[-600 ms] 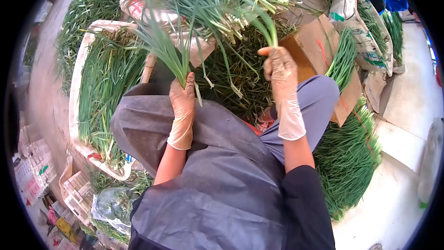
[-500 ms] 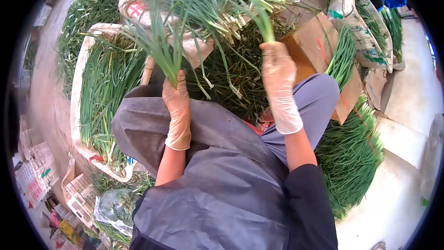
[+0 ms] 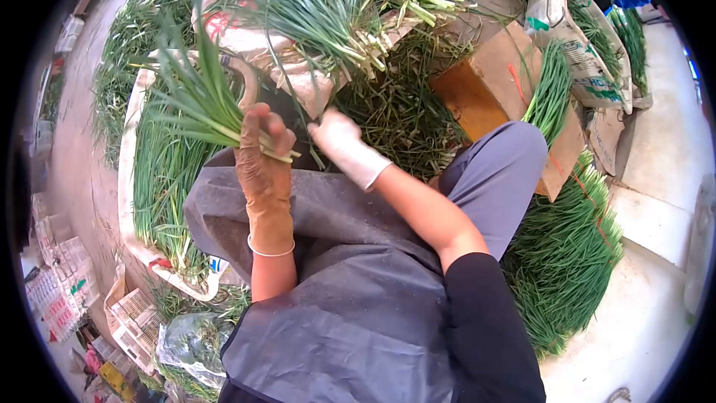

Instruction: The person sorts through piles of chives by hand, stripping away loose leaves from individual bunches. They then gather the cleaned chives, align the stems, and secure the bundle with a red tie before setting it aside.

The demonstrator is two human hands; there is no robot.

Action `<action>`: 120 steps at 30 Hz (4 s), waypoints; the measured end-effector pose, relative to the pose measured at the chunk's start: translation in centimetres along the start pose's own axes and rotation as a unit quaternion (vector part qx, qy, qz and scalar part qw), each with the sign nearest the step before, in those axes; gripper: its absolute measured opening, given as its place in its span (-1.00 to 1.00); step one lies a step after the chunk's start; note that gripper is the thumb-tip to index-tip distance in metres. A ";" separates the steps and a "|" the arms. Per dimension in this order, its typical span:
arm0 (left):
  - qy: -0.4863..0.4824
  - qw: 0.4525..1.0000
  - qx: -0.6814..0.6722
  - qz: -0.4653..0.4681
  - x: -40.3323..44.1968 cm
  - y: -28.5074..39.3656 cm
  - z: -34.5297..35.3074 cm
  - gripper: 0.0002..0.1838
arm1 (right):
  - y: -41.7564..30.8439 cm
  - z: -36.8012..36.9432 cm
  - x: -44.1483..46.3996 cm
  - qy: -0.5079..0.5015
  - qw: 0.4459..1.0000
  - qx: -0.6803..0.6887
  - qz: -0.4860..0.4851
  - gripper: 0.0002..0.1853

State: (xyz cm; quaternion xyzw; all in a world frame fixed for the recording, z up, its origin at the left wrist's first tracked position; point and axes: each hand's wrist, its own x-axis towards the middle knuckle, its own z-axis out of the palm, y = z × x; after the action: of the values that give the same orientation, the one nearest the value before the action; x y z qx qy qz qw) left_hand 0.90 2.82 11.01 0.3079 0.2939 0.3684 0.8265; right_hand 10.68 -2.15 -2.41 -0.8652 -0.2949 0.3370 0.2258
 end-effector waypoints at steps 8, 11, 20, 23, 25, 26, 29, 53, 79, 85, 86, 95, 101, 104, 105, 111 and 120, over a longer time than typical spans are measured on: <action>-0.145 0.982 -0.109 0.043 1.3 2.6 -0.8 -0.55 | 5.9 -4.7 -3.6 -0.098 0.929 -0.354 -0.048 -0.77; -0.021 0.999 -0.037 -0.016 1.7 0.5 0.4 -0.56 | 1.0 -9.3 -1.9 0.375 0.861 -0.228 -0.257 -0.82; -0.065 0.984 -0.113 -0.120 2.6 -2.5 -2.9 -0.56 | -2.6 -14.1 -0.2 0.198 0.955 0.185 -0.121 -0.74; -0.019 0.980 -0.062 -0.186 2.8 -4.4 -2.4 -0.56 | 1.8 -10.9 -0.4 0.118 0.979 0.162 -0.040 -0.75; 0.006 0.978 -0.026 -0.205 2.5 -5.9 -2.6 -0.69 | 0.1 -9.3 -4.0 0.234 0.963 0.010 -0.136 -0.81; 0.042 0.979 0.002 -0.199 2.3 -6.5 -2.6 -0.71 | -0.2 -8.5 -5.1 0.243 0.948 -0.024 -0.207 -0.84; 0.039 0.978 0.035 -0.200 2.3 -7.7 -3.9 -0.78 | 0.5 -5.9 -6.6 0.267 0.895 -0.060 -0.353 -0.87; 0.089 0.979 -0.063 -0.171 3.5 -7.0 -3.8 -0.72 | -0.5 -8.4 -5.3 0.187 0.948 0.166 -0.198 -0.83; 0.015 0.956 0.186 -0.226 0.5 -7.3 -2.1 -0.80 | 3.1 -6.3 -8.6 0.040 0.879 0.474 -0.024 -0.74; 0.005 0.958 0.101 -0.270 0.9 -8.4 -3.6 -0.81 | 2.3 -6.6 -8.9 0.033 0.871 0.477 -0.111 -0.73; 0.024 0.962 0.098 -0.254 0.9 -8.5 -3.5 -0.81 | 3.6 -5.8 -8.2 0.090 0.890 0.412 -0.175 -0.73; 0.036 0.961 0.159 -0.222 1.1 -8.9 -3.6 -0.83 | 4.3 -5.6 -6.2 -0.014 0.867 0.498 -0.024 -0.83; 0.096 0.955 0.184 -0.212 0.7 -7.9 -2.6 -0.80 | 4.1 -6.2 -5.8 0.041 0.850 0.524 -0.028 -0.80; 0.001 0.951 0.067 -0.301 0.4 -8.8 -3.7 -0.82 | 3.7 -4.5 -6.2 0.030 0.866 0.493 -0.075 -0.78; -0.001 0.953 0.069 -0.297 0.5 -8.7 -4.0 -0.82 | 3.5 -4.5 -6.4 0.021 0.872 0.484 -0.066 -0.77; 0.085 0.958 0.052 -0.268 0.8 -8.1 -4.5 -0.85 | 4.0 -9.4 -10.0 -0.160 0.900 0.401 -0.054 -0.84; 0.014 0.969 0.028 -0.245 0.9 -7.2 -4.7 -0.80 | 1.5 -11.6 -1.4 0.035 0.977 0.205 -0.044 -0.53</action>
State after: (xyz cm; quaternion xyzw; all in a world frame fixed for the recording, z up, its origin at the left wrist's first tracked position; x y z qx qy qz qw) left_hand 1.11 1.04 2.52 0.2446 0.3822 0.1507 0.8783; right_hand 18.67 -6.39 5.18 -0.7981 -0.2494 0.3495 0.4227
